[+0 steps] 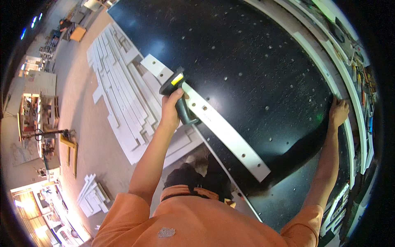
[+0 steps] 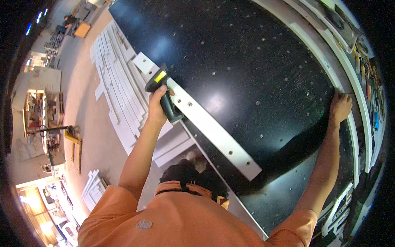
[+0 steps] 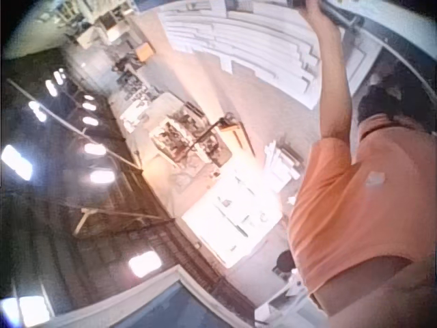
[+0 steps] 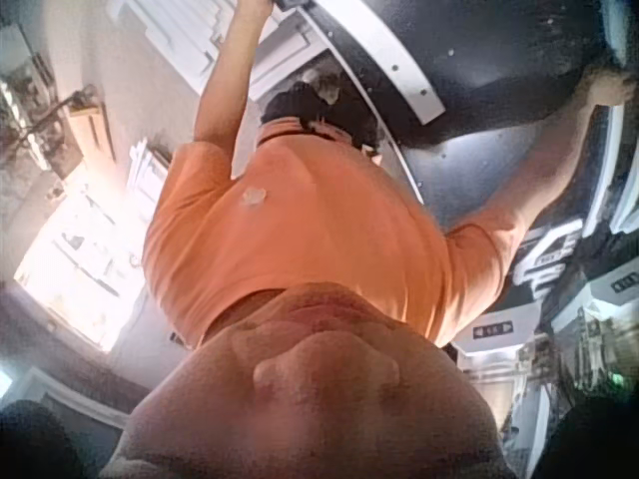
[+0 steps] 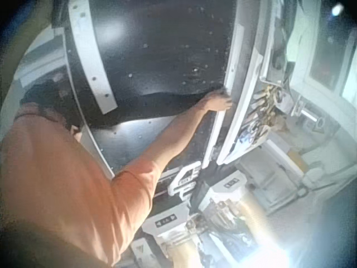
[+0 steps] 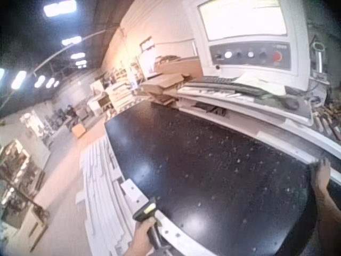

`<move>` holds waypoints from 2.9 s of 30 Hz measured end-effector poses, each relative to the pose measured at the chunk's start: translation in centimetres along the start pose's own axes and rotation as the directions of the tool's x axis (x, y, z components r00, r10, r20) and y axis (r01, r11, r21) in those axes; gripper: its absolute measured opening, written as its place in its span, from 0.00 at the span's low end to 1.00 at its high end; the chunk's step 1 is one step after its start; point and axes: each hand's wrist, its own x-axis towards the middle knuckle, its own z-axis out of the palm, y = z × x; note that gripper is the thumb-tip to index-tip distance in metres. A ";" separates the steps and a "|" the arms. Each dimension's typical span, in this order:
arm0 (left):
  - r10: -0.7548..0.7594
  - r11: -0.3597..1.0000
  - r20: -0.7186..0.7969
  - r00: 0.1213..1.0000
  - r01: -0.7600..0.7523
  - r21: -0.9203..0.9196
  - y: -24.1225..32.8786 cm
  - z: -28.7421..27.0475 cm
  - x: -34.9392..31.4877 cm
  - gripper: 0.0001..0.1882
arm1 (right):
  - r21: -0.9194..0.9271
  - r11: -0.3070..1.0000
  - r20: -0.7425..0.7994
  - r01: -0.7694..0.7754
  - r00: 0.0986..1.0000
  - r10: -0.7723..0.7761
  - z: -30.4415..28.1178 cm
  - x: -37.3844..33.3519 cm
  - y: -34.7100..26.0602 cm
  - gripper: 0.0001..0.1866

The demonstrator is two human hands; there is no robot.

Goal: The person repeatedly picks up white wooden planks from a pile on the floor, scans them with a handheld barcode scanner, and places them on a black worktable. The person continues this cycle for multiple planks.

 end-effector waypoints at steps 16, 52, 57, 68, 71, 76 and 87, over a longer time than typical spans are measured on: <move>0.453 0.795 -0.392 0.801 -0.562 -0.229 14.0 -35.8 -40.3 0.16 | 0.677 0.674 0.463 -0.294 0.883 -0.080 -32.6 -29.1 -18.8 0.31; 0.174 0.598 -0.812 -0.557 -0.595 0.537 18.1 -96.4 -112.9 0.18 | 0.662 -0.749 -0.445 0.013 -0.797 -0.407 -130.6 -94.0 -88.2 0.32; 0.115 0.579 -0.775 -0.622 -0.592 0.561 16.0 -105.1 -120.8 0.17 | 0.604 -0.797 -0.432 -0.007 -0.843 -0.320 -139.7 -104.9 -91.7 0.33; 0.010 0.521 -0.848 -0.530 -0.721 0.457 15.3 -125.4 -139.1 0.11 | 0.663 -0.744 -0.312 0.081 -0.874 -0.373 -158.2 -122.1 -94.4 0.31; 0.015 0.499 -0.855 -0.519 -0.737 0.456 14.7 -126.8 -139.5 0.11 | 0.645 -0.759 -0.330 0.088 -0.864 -0.381 -158.5 -123.7 -94.1 0.31; -0.042 0.489 -0.892 -0.450 -0.788 0.374 14.9 -136.8 -141.9 0.12 | 0.639 -0.759 -0.291 0.124 -0.874 -0.389 -162.2 -130.4 -98.5 0.30; -0.293 0.807 -0.944 -0.151 -0.569 -0.159 10.5 -153.9 -139.3 0.17 | 0.700 -0.583 -0.171 0.413 -0.695 -0.699 -160.4 -155.4 -119.3 0.25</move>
